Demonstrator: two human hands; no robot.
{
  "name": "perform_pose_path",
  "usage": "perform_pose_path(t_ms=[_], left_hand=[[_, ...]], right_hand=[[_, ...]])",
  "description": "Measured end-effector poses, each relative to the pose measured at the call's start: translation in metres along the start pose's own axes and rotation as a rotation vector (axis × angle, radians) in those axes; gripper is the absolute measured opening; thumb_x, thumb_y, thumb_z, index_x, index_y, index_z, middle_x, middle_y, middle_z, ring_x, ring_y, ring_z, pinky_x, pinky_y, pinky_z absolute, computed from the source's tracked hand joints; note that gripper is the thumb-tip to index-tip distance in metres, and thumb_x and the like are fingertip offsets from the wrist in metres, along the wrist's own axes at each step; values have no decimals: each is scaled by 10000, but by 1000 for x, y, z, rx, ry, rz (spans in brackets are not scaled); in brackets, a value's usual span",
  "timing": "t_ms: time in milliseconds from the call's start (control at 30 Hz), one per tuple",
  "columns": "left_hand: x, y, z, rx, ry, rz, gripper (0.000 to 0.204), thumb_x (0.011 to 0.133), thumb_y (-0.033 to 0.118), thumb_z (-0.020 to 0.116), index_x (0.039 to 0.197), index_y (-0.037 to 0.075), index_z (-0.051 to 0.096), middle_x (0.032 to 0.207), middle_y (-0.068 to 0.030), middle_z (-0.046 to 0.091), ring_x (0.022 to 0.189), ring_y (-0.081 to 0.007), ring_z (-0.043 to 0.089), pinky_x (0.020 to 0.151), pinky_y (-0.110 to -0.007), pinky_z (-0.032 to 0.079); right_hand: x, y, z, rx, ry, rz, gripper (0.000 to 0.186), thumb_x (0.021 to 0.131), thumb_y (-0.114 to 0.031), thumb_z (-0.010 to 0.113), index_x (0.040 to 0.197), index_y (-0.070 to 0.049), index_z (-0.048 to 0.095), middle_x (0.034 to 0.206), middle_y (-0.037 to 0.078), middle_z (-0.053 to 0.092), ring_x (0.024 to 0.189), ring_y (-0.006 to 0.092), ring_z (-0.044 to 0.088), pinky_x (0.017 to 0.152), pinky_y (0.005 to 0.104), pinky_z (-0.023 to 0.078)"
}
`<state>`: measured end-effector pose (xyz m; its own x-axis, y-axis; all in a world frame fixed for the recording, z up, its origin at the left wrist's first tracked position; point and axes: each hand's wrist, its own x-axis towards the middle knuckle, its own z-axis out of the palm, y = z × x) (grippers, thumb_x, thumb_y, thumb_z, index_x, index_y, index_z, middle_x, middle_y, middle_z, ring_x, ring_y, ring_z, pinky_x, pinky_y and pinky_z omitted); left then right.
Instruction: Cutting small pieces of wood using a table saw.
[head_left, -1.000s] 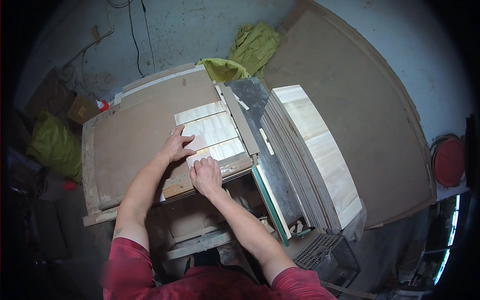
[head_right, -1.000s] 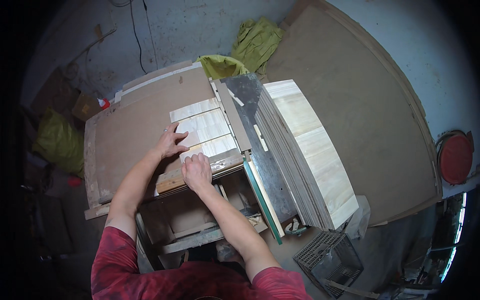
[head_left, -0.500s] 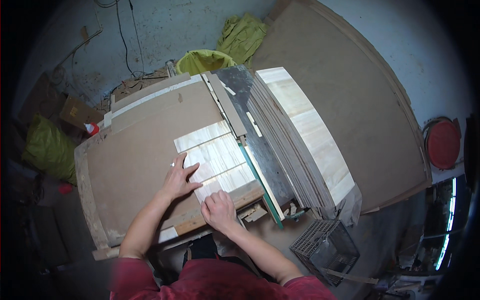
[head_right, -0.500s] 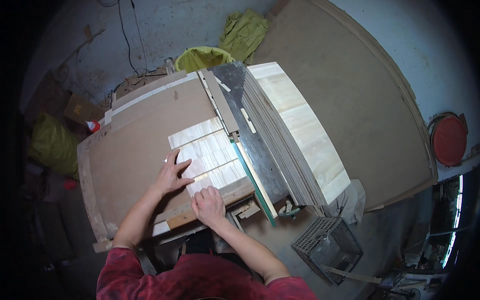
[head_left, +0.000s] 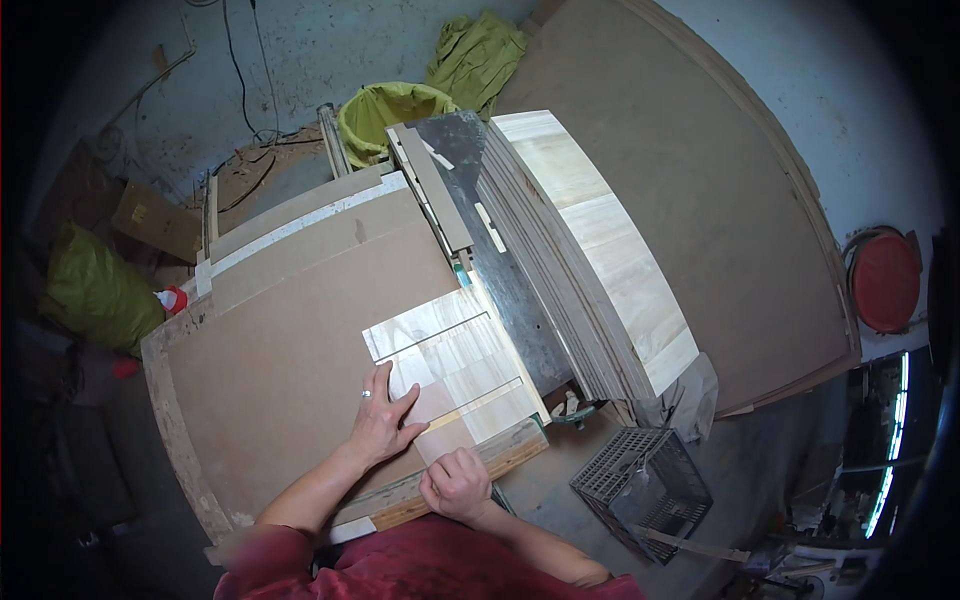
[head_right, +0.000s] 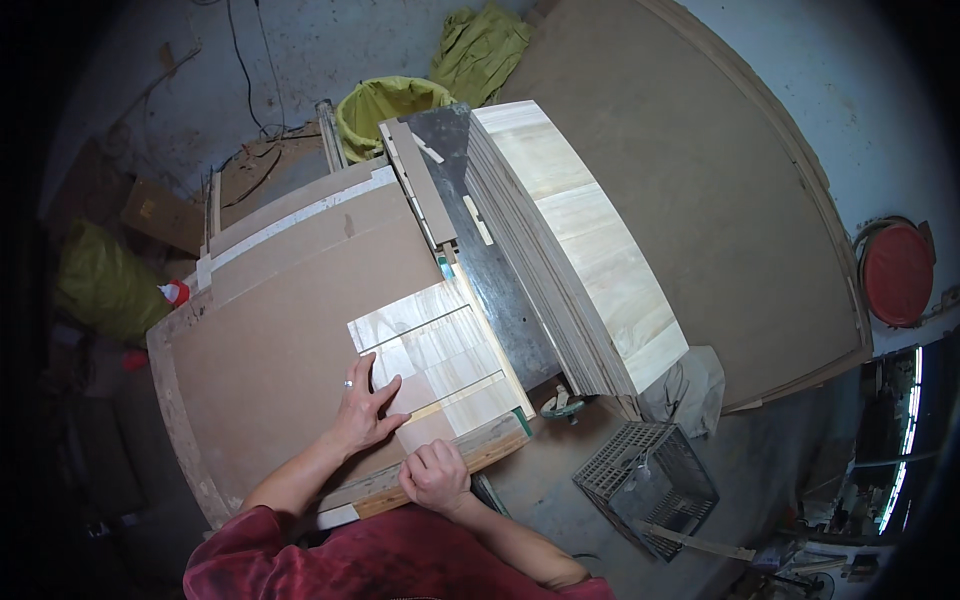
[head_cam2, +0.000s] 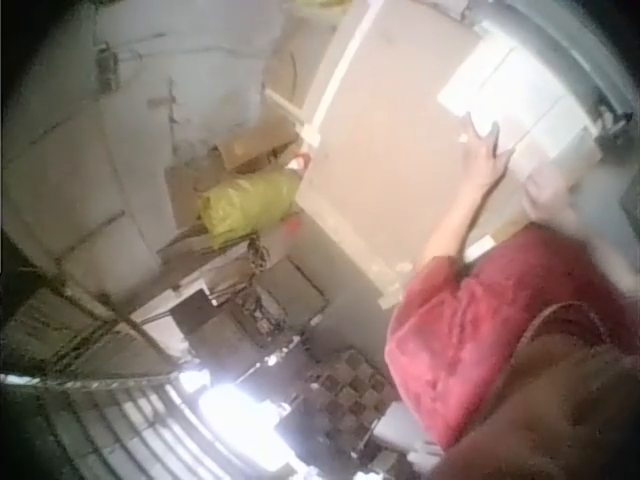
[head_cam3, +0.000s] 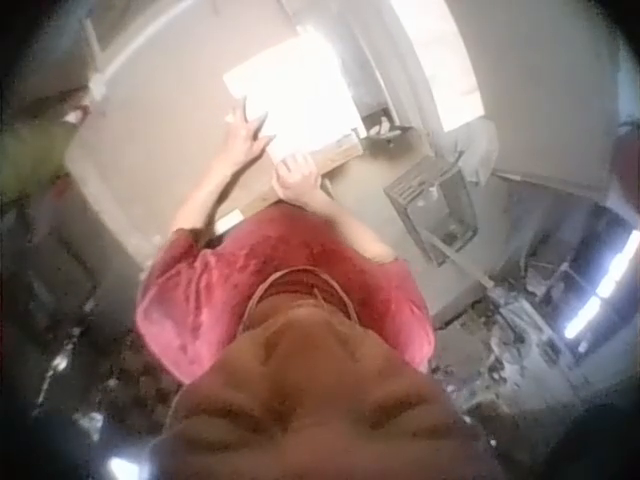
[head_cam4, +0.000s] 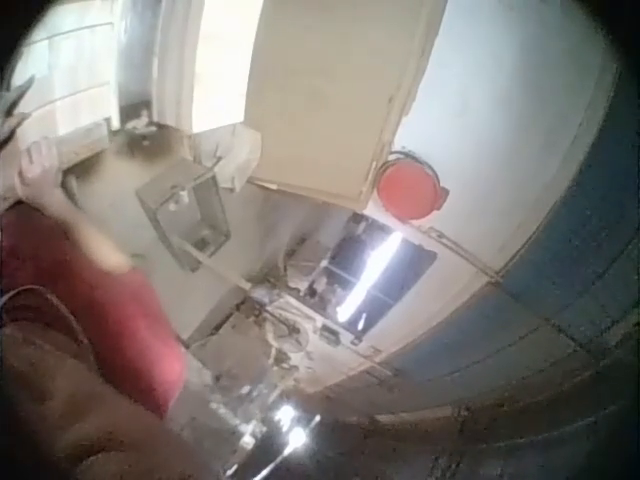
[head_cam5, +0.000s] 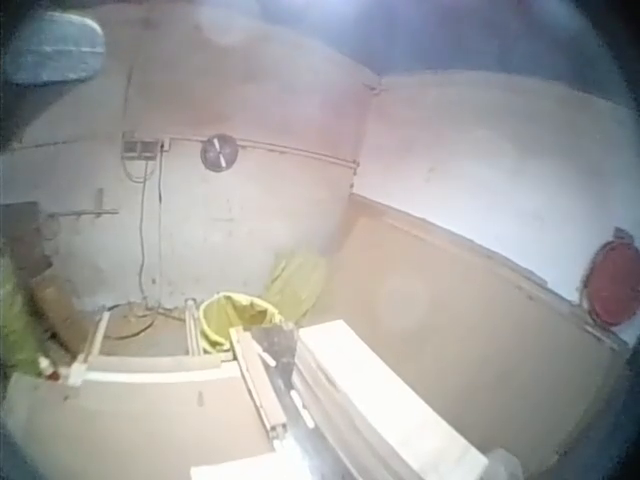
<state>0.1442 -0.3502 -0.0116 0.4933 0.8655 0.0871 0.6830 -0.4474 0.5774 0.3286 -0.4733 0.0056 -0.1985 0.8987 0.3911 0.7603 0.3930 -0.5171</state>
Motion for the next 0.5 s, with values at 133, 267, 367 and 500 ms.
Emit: perform_pose_path(t_ms=[133,267,367,500], left_hand=[[27,-27,-5,27,11,29,702,768,306,979,1387,46,772,1630,-399,355,1498,-609,372,1226,-635,436],[73,-76,-23,60,29,39,692,787,327,967,1387,46,771,1621,-401,370,1504,-599,381,1237,-627,429],[115,-115,-43,69,34,31,692,786,342,972,1390,65,778,1620,-391,386,1506,-585,394,1250,-611,425],[175,-174,-79,112,24,3,717,778,354,981,1421,108,779,1654,-380,380,1525,-566,395,1272,-584,416]], right_hand=[[33,11,16,-5,11,-12,205,838,-160,781,755,-97,605,798,98,546,780,308,588,726,456,488],[92,24,47,-25,50,-21,195,827,-178,790,751,-102,628,806,92,567,801,304,586,743,454,494],[144,35,73,-42,75,-28,194,838,-191,780,759,-97,630,801,100,568,820,315,591,767,465,503],[221,43,109,-67,110,-24,175,869,-199,765,790,-76,669,829,123,613,867,334,610,827,483,511]])
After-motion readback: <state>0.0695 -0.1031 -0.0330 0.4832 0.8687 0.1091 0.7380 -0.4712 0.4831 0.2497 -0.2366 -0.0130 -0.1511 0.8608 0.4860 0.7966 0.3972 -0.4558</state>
